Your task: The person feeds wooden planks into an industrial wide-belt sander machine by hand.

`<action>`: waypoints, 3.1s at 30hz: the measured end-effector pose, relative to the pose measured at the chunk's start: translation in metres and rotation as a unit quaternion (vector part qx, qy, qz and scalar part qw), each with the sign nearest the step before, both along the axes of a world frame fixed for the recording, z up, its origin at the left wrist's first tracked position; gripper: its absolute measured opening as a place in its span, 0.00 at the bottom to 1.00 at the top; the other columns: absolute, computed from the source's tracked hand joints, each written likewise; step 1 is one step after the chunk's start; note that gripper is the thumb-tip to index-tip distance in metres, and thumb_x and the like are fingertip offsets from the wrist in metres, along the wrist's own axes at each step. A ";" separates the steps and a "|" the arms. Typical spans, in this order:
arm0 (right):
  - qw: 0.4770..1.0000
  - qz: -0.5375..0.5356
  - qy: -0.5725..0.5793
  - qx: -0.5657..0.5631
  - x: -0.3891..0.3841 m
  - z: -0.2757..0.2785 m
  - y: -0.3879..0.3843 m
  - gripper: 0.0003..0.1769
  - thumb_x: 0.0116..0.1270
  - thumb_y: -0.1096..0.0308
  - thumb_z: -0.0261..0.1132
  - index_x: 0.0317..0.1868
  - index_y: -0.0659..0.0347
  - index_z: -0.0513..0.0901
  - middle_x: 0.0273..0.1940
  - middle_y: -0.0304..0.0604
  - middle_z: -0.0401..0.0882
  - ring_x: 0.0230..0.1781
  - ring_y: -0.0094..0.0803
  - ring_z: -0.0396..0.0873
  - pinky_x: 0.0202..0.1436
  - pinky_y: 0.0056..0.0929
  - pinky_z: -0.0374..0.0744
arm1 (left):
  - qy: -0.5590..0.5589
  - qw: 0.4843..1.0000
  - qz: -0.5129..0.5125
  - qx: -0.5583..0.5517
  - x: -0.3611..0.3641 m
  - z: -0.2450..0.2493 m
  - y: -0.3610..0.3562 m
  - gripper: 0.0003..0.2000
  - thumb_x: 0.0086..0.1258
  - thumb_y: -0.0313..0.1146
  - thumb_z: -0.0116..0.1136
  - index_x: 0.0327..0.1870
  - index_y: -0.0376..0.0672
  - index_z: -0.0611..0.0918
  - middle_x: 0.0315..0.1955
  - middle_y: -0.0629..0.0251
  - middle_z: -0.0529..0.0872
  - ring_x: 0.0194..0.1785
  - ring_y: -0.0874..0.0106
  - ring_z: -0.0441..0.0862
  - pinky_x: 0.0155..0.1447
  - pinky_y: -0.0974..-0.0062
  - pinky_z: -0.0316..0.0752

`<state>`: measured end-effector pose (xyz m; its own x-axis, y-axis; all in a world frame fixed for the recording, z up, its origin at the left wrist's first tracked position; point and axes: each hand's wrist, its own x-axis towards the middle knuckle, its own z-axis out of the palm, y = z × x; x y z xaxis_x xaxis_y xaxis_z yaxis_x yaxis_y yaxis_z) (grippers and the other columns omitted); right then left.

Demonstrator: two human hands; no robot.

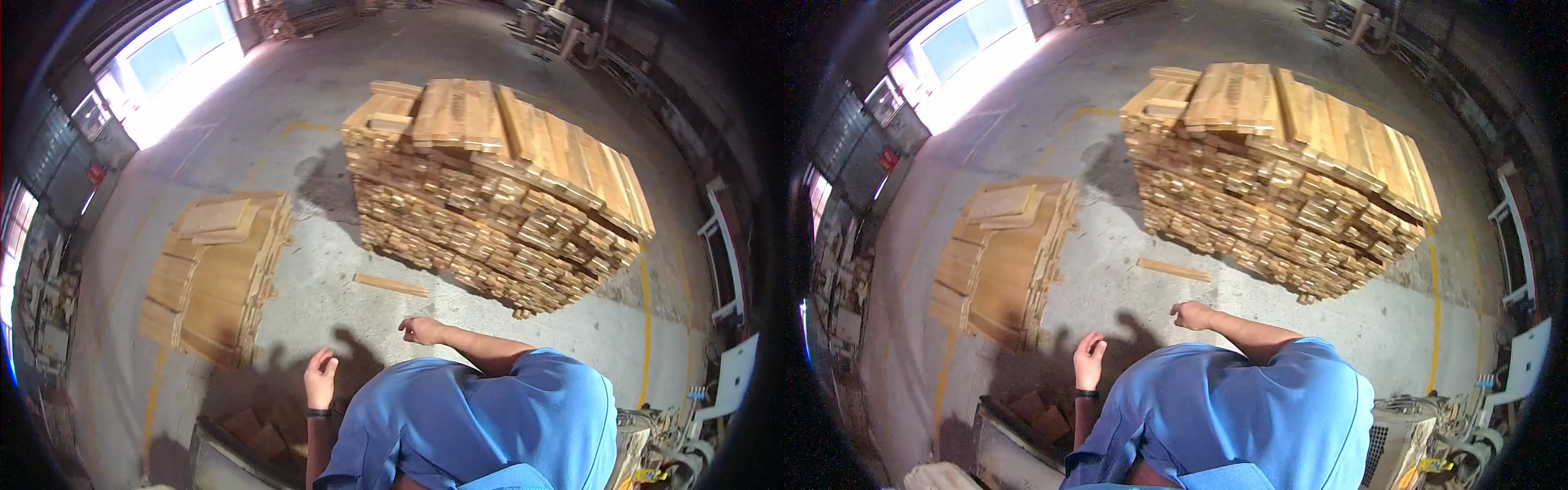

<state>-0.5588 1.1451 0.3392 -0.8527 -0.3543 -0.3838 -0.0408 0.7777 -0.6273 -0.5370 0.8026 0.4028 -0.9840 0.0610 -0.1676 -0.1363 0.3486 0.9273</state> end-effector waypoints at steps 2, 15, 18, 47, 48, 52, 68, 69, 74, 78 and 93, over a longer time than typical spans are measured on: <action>0.998 -0.056 -0.012 -0.024 0.014 -0.003 0.038 0.23 0.67 0.60 0.65 0.59 0.59 0.79 0.46 0.47 0.87 0.48 0.45 0.84 0.54 0.41 0.80 | -0.005 0.999 -0.041 0.022 -0.018 0.004 0.041 0.22 0.71 0.29 0.64 0.65 0.33 0.76 0.53 0.59 0.86 0.56 0.71 0.81 0.64 0.72 0.73; 0.825 -0.434 0.113 -0.344 -0.039 0.099 0.178 0.25 0.74 0.57 0.65 0.63 0.65 0.77 0.47 0.42 0.84 0.46 0.27 0.81 0.52 0.30 0.80 | -0.164 0.939 -0.225 0.203 -0.200 0.018 0.200 0.23 0.77 0.36 0.58 0.68 0.37 0.72 0.56 0.55 0.84 0.54 0.68 0.84 0.58 0.71 0.78; 0.732 -0.479 0.103 -0.473 -0.081 0.129 0.203 0.31 0.74 0.55 0.64 0.68 0.66 0.70 0.55 0.46 0.82 0.52 0.31 0.81 0.58 0.34 0.79 | -0.192 0.917 -0.239 0.255 -0.266 0.025 0.233 0.24 0.78 0.41 0.56 0.69 0.39 0.70 0.56 0.54 0.83 0.55 0.63 0.84 0.60 0.66 0.79; 0.419 -0.554 0.077 -0.715 -0.234 0.160 0.206 0.40 0.66 0.41 0.67 0.69 0.59 0.68 0.61 0.49 0.75 0.59 0.44 0.78 0.65 0.50 0.77 | -0.277 0.837 -0.339 0.328 -0.533 0.101 0.372 0.23 0.72 0.35 0.58 0.66 0.39 0.72 0.59 0.61 0.80 0.62 0.67 0.78 0.65 0.67 0.74; 0.452 -0.591 0.079 -0.664 -0.233 0.154 0.208 0.38 0.67 0.43 0.68 0.67 0.59 0.69 0.60 0.48 0.77 0.58 0.42 0.79 0.64 0.50 0.78 | -0.295 0.834 -0.323 0.335 -0.531 0.096 0.372 0.23 0.72 0.36 0.58 0.66 0.39 0.72 0.59 0.61 0.80 0.63 0.67 0.78 0.65 0.67 0.74; 0.452 -0.552 0.110 -0.692 -0.238 0.172 0.212 0.25 0.67 0.57 0.66 0.61 0.57 0.75 0.55 0.40 0.81 0.55 0.35 0.79 0.54 0.43 0.80 | -0.255 0.865 -0.250 0.353 -0.504 0.123 0.381 0.23 0.72 0.36 0.61 0.65 0.39 0.74 0.59 0.61 0.81 0.63 0.67 0.78 0.65 0.65 0.75; 0.517 -0.607 0.331 -0.505 -0.136 0.356 0.270 0.44 0.56 0.47 0.70 0.67 0.67 0.70 0.61 0.55 0.75 0.61 0.43 0.75 0.65 0.41 0.74 | -0.190 0.771 -0.391 0.465 -0.421 0.264 0.460 0.22 0.79 0.40 0.52 0.66 0.35 0.73 0.60 0.59 0.81 0.63 0.68 0.79 0.67 0.67 0.73; 0.507 -0.619 0.336 -0.497 -0.127 0.366 0.282 0.44 0.58 0.47 0.69 0.68 0.67 0.70 0.62 0.55 0.74 0.60 0.43 0.76 0.65 0.40 0.74 | -0.192 0.761 -0.416 0.460 -0.420 0.268 0.471 0.22 0.79 0.42 0.51 0.66 0.35 0.73 0.61 0.59 0.81 0.63 0.68 0.78 0.68 0.67 0.72; 0.670 -0.666 0.301 -0.127 -0.083 0.370 0.360 0.47 0.69 0.45 0.66 0.78 0.63 0.56 0.75 0.60 0.59 0.77 0.49 0.58 0.76 0.44 0.61 | -0.105 0.846 -0.409 0.326 -0.436 0.240 0.497 0.41 0.78 0.58 0.48 0.78 0.33 0.54 0.77 0.51 0.58 0.80 0.60 0.54 0.79 0.56 0.49; 0.640 -0.711 0.271 -0.112 -0.062 0.325 0.387 0.41 0.72 0.48 0.65 0.78 0.56 0.61 0.77 0.52 0.58 0.79 0.46 0.55 0.79 0.43 0.57 | -0.150 0.844 -0.396 0.329 -0.438 0.184 0.517 0.50 0.72 0.55 0.59 0.79 0.33 0.41 0.79 0.50 0.51 0.81 0.63 0.49 0.81 0.64 0.42; 0.681 -0.679 0.214 -0.170 -0.138 0.331 0.335 0.37 0.75 0.45 0.59 0.72 0.65 0.69 0.68 0.58 0.72 0.70 0.44 0.70 0.73 0.40 0.66 | -0.361 0.771 -0.375 0.367 -0.422 0.125 0.535 0.26 0.73 0.40 0.61 0.68 0.41 0.71 0.62 0.63 0.78 0.65 0.66 0.76 0.67 0.64 0.73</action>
